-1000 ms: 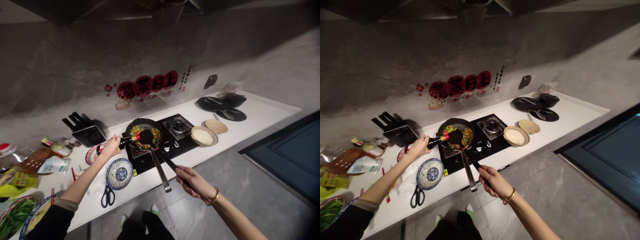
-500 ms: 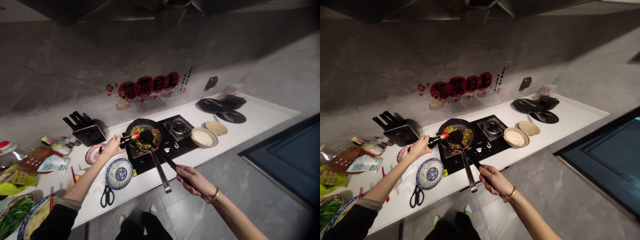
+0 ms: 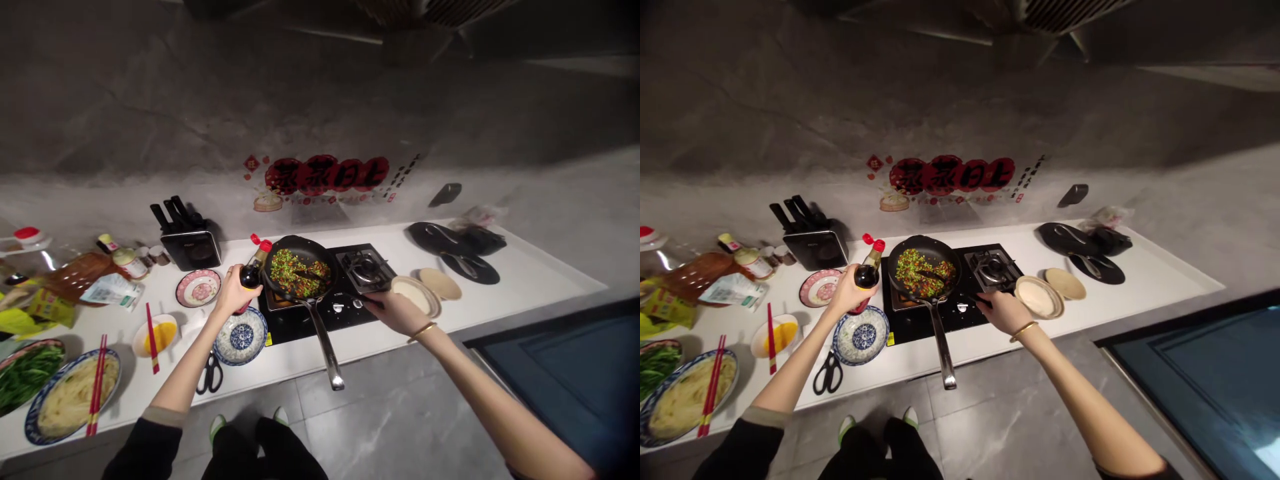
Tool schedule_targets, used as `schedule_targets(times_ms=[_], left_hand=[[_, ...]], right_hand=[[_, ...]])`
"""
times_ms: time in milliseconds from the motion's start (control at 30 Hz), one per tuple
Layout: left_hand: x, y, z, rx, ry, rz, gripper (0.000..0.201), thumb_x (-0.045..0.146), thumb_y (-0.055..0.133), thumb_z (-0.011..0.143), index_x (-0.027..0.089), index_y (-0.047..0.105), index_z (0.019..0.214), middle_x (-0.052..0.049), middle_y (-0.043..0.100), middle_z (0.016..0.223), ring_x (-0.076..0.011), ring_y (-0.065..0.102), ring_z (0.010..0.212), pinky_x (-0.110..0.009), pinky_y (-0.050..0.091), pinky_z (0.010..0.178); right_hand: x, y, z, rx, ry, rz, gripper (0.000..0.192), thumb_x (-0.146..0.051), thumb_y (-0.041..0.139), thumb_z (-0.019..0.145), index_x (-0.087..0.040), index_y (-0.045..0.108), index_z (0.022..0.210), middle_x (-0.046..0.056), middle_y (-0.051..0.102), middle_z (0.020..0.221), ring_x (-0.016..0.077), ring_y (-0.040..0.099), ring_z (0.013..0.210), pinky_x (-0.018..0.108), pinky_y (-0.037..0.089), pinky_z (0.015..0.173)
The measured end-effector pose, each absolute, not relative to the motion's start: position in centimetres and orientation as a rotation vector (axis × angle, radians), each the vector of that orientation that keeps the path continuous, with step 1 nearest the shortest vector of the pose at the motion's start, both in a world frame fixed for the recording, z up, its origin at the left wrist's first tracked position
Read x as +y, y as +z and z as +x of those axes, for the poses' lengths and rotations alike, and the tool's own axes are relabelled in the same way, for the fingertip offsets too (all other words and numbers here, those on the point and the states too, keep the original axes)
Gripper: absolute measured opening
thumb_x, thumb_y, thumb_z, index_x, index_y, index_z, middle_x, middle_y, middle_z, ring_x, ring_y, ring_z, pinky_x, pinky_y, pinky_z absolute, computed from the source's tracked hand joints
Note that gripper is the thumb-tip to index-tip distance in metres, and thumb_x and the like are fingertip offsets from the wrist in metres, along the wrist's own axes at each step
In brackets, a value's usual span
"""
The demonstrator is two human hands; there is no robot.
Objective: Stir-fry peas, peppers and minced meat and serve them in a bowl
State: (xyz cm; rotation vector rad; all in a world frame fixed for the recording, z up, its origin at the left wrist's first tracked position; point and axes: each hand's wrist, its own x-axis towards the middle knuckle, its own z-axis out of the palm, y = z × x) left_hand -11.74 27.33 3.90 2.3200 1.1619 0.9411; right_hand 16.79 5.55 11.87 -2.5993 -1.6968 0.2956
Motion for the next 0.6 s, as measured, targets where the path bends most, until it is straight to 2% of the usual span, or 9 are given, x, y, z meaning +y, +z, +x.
schedule_targets(times_ms=[133, 300, 400, 467, 600], left_hand=[[25.5, 2.9, -13.3, 1.239, 1.031, 2.146, 0.056, 0.043, 0.068, 0.058, 0.017, 0.047, 0.103, -0.006, 0.056, 0.092, -0.0241, 0.057, 0.089, -0.036, 0.046, 0.078], [23.6, 2.0, -14.8, 1.296, 1.066, 2.051, 0.057, 0.044, 0.068, 0.058, 0.017, 0.048, 0.103, -0.005, 0.057, 0.091, -0.0231, 0.059, 0.084, -0.035, 0.046, 0.075], [23.0, 1.7, -15.5, 1.315, 1.053, 2.025, 0.057, 0.044, 0.068, 0.057, 0.017, 0.048, 0.103, -0.006, 0.058, 0.091, -0.0231, 0.059, 0.084, -0.035, 0.046, 0.075], [22.7, 1.5, -15.9, 1.326, 1.038, 2.006, 0.057, 0.044, 0.068, 0.058, 0.018, 0.047, 0.104, -0.006, 0.059, 0.092, -0.0236, 0.059, 0.086, -0.035, 0.046, 0.076], [22.4, 0.9, -16.6, 1.36, 1.028, 1.991, 0.058, 0.043, 0.068, 0.057, 0.019, 0.046, 0.106, -0.007, 0.058, 0.096, -0.0248, 0.058, 0.091, -0.037, 0.046, 0.08]], right_hand=[[7.0, 13.5, 15.5, -1.958, 0.251, -2.842, 0.029, -0.03, 0.05, 0.08, -0.027, 0.066, 0.103, 0.008, 0.07, 0.09, 0.0229, 0.065, 0.082, 0.03, 0.045, 0.068], [11.4, 10.2, 13.0, -1.887, 0.053, -2.92, 0.034, -0.026, 0.038, 0.087, -0.02, 0.059, 0.114, 0.013, 0.068, 0.095, 0.0245, 0.064, 0.085, 0.031, 0.046, 0.066], [13.3, 9.5, 13.4, -1.869, 0.067, -2.959, 0.034, -0.022, 0.037, 0.087, -0.015, 0.06, 0.111, 0.015, 0.067, 0.097, 0.0249, 0.064, 0.087, 0.031, 0.046, 0.067], [13.6, 10.7, 14.5, -1.9, 0.1, -2.974, 0.031, -0.021, 0.041, 0.085, -0.015, 0.064, 0.105, 0.016, 0.067, 0.097, 0.0252, 0.064, 0.088, 0.031, 0.046, 0.069], [12.3, 14.7, 17.1, -2.022, 0.161, -2.964, 0.03, -0.027, 0.049, 0.081, -0.024, 0.066, 0.106, 0.012, 0.068, 0.097, 0.0261, 0.063, 0.089, 0.034, 0.046, 0.074]])
